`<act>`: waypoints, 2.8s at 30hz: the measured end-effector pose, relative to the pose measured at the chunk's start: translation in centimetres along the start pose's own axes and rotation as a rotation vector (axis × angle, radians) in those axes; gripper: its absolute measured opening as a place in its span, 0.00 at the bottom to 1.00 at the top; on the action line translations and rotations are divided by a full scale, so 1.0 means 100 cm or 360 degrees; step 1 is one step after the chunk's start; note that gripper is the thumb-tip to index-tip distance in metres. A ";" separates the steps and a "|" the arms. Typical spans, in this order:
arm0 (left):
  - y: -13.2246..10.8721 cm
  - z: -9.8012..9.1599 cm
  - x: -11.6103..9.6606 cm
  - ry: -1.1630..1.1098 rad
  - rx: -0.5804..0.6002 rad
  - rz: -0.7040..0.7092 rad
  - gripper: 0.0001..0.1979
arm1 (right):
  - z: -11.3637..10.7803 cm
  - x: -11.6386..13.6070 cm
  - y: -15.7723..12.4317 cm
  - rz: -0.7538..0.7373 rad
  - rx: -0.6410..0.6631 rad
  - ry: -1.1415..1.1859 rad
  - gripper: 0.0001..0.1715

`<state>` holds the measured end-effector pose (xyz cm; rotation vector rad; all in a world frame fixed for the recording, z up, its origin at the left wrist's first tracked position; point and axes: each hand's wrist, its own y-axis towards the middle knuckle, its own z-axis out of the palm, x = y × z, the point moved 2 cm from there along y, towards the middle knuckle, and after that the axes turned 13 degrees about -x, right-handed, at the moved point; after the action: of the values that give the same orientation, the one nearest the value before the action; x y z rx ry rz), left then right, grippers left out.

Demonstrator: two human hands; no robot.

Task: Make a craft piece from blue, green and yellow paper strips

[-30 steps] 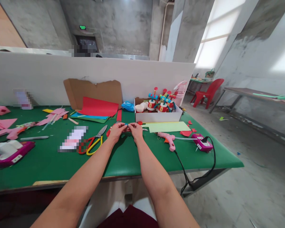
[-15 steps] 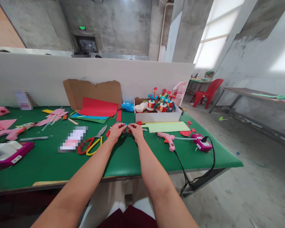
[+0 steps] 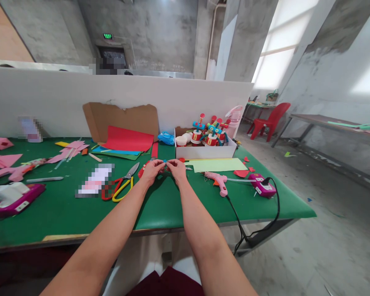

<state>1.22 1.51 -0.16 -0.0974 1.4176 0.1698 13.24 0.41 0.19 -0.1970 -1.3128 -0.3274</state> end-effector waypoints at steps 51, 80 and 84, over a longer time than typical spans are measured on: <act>0.000 -0.001 -0.001 -0.0158 -0.0068 -0.0091 0.14 | 0.002 -0.003 0.001 0.0020 0.0049 -0.0071 0.12; -0.004 -0.003 -0.005 -0.0248 -0.0051 -0.0227 0.14 | 0.008 0.001 -0.005 0.0002 0.0096 -0.0102 0.13; -0.004 -0.003 -0.004 -0.0229 -0.0010 -0.0187 0.16 | -0.002 0.035 -0.029 -0.0422 0.0044 -0.0429 0.12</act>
<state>0.98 1.03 0.23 -0.1698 1.2643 0.0824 13.22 -2.83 3.36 -0.0431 -1.6135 -0.5202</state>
